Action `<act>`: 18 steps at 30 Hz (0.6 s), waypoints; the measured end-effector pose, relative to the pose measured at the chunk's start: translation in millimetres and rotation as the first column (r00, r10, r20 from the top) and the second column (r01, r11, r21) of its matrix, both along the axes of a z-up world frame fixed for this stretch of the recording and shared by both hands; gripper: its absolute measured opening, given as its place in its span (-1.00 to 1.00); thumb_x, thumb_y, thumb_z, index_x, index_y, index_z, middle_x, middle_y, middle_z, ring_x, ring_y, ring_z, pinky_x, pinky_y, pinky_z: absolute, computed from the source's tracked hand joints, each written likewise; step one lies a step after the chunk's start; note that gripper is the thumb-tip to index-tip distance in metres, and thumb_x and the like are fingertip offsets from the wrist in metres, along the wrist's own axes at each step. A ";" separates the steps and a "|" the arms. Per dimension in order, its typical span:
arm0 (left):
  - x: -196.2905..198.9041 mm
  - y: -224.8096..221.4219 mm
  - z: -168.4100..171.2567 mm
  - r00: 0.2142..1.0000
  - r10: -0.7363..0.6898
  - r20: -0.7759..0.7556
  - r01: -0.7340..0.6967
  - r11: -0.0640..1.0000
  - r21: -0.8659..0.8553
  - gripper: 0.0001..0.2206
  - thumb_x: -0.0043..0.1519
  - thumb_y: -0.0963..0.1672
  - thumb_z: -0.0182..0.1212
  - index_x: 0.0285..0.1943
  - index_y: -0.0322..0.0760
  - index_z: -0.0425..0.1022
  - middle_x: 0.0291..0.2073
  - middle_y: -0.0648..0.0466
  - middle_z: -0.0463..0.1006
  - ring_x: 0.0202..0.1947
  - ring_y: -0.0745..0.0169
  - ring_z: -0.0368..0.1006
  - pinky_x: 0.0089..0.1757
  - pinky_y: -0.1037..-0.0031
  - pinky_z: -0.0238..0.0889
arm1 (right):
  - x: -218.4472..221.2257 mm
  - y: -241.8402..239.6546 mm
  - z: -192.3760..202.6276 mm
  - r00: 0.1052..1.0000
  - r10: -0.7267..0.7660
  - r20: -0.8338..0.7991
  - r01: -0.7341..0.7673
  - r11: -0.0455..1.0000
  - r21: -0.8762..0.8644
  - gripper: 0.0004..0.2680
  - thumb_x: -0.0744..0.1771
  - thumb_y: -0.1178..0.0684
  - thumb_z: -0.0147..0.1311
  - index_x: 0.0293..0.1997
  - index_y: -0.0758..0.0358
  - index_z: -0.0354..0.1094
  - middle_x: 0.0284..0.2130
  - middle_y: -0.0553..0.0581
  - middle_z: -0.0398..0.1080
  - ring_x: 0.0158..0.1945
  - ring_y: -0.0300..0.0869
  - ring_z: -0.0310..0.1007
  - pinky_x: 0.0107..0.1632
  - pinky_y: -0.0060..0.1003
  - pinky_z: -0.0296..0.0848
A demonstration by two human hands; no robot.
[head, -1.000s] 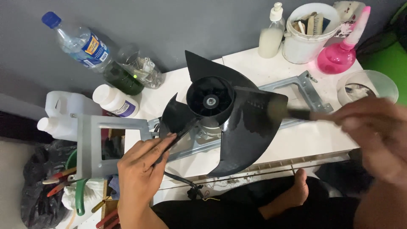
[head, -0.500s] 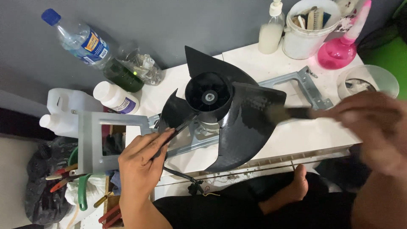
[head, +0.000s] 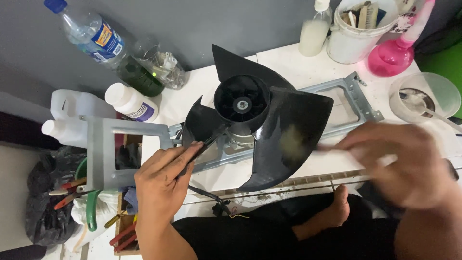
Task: The person paints a black fan blade with a brush, applying a clear or light-colored coating to the curved surface. They hold the blade steady with one hand while brushing with the other, repeatedly dipping the brush into a container to reload the coating.
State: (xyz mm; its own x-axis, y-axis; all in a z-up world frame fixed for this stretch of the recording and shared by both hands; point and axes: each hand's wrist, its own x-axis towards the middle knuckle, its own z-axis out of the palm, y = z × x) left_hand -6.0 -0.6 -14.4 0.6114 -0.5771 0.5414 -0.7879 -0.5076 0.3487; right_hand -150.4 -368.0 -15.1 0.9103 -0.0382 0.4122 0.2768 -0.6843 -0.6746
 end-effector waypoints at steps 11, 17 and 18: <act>-9.7 -3.9 10.5 0.997 -0.070 0.038 0.066 0.994 0.092 -0.71 0.26 -0.29 0.25 0.13 -0.22 0.64 -0.13 0.19 0.62 -0.32 0.27 0.48 -0.21 0.52 0.41 | 21.7 33.9 12.1 0.937 0.219 0.272 -0.205 0.975 -0.080 -0.89 0.36 0.24 -0.02 -0.03 0.29 0.32 -0.18 0.19 0.60 -0.33 -0.12 0.69 -0.40 -0.38 0.62; -11.8 -4.1 10.2 0.996 -0.083 0.031 0.081 0.994 0.077 -0.70 0.23 -0.31 0.26 0.12 -0.23 0.65 -0.11 0.14 0.62 -0.25 0.24 0.55 -0.18 0.50 0.46 | 22.2 41.4 16.5 0.987 0.061 0.152 -0.057 0.998 -0.035 -0.88 0.37 0.18 -0.01 -0.12 0.38 0.43 -0.23 0.18 0.63 -0.51 -0.27 0.57 -0.47 -0.45 0.49; -11.3 -3.7 9.6 0.996 -0.083 0.040 0.079 0.993 0.090 -0.68 0.22 -0.30 0.28 0.14 -0.21 0.64 -0.11 0.15 0.62 -0.25 0.24 0.54 -0.18 0.49 0.47 | 22.3 41.5 19.5 0.975 0.207 0.076 -0.211 0.977 0.035 -0.87 0.34 0.12 -0.01 -0.16 0.32 0.43 -0.27 0.15 0.66 -0.50 -0.32 0.72 -0.56 -0.53 0.62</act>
